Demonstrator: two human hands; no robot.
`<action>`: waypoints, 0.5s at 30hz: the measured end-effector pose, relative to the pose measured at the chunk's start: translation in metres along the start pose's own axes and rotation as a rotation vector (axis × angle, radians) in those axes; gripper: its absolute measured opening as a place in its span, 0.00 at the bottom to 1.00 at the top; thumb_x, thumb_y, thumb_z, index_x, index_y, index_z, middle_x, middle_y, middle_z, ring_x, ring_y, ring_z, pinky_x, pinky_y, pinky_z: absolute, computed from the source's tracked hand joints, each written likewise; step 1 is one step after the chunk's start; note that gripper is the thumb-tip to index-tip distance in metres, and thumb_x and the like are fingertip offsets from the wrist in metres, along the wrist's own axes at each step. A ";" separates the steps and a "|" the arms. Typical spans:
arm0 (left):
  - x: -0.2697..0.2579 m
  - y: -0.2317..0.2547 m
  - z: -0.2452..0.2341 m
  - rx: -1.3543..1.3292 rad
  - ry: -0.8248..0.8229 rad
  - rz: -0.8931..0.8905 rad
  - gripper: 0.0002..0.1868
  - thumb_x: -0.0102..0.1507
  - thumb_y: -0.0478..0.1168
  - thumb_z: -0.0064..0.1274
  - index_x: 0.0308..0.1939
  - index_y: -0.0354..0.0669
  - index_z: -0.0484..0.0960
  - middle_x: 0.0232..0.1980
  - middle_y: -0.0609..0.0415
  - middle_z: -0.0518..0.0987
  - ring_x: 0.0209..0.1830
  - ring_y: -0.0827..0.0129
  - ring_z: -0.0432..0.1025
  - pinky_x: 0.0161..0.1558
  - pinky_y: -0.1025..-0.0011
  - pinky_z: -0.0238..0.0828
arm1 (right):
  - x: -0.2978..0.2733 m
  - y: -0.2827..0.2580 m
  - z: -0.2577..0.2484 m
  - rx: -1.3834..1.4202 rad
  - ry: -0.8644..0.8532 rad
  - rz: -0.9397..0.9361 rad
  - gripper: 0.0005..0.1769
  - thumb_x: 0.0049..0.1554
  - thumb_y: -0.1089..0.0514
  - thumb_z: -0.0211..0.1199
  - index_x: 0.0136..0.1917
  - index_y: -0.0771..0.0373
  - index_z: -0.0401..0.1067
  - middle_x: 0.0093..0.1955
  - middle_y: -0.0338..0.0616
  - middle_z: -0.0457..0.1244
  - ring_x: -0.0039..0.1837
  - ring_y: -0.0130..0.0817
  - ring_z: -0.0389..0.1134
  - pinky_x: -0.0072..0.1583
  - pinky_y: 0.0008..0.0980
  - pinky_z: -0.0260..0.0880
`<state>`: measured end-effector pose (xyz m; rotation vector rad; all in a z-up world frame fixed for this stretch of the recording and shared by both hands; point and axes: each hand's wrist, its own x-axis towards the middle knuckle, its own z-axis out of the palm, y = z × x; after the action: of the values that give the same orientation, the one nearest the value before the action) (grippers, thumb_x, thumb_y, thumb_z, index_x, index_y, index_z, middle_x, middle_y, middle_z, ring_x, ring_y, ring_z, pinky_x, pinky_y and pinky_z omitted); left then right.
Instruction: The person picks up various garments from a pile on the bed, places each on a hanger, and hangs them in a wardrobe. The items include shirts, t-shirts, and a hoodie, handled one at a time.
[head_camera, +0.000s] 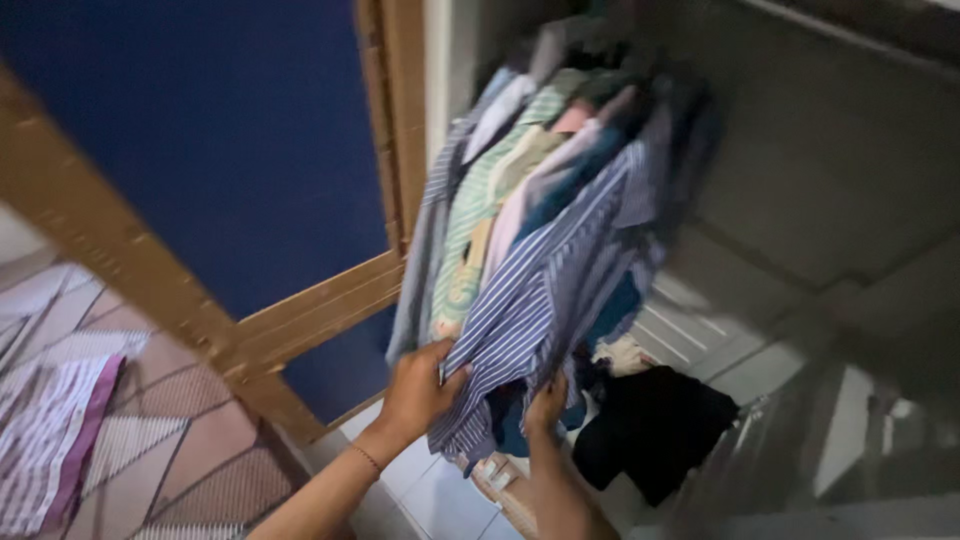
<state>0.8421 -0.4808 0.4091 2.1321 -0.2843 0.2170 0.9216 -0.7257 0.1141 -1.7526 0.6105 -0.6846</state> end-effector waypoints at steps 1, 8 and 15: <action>-0.007 -0.007 -0.003 0.005 0.004 -0.049 0.13 0.58 0.41 0.62 0.44 0.41 0.84 0.38 0.40 0.83 0.29 0.50 0.77 0.35 0.58 0.72 | -0.024 0.007 -0.005 -0.043 0.064 0.039 0.28 0.65 0.46 0.51 0.70 0.68 0.67 0.70 0.59 0.61 0.69 0.56 0.62 0.68 0.45 0.61; -0.122 -0.114 -0.058 0.021 0.208 -0.291 0.09 0.59 0.40 0.59 0.43 0.44 0.86 0.37 0.44 0.85 0.25 0.58 0.79 0.32 0.62 0.75 | -0.230 0.019 0.006 -0.325 -0.328 0.034 0.21 0.58 0.54 0.59 0.60 0.69 0.69 0.60 0.58 0.63 0.64 0.53 0.65 0.64 0.46 0.63; -0.302 -0.227 -0.160 0.170 0.655 -0.579 0.11 0.62 0.45 0.59 0.42 0.42 0.87 0.37 0.47 0.86 0.32 0.59 0.82 0.37 0.63 0.77 | -0.363 -0.029 0.085 -0.022 -1.042 -0.068 0.18 0.63 0.48 0.58 0.57 0.63 0.71 0.55 0.46 0.69 0.60 0.38 0.71 0.62 0.37 0.70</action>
<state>0.6109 -0.1901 0.2357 2.0822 0.7420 0.5863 0.7301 -0.4074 0.0702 -1.8635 -0.1656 0.2390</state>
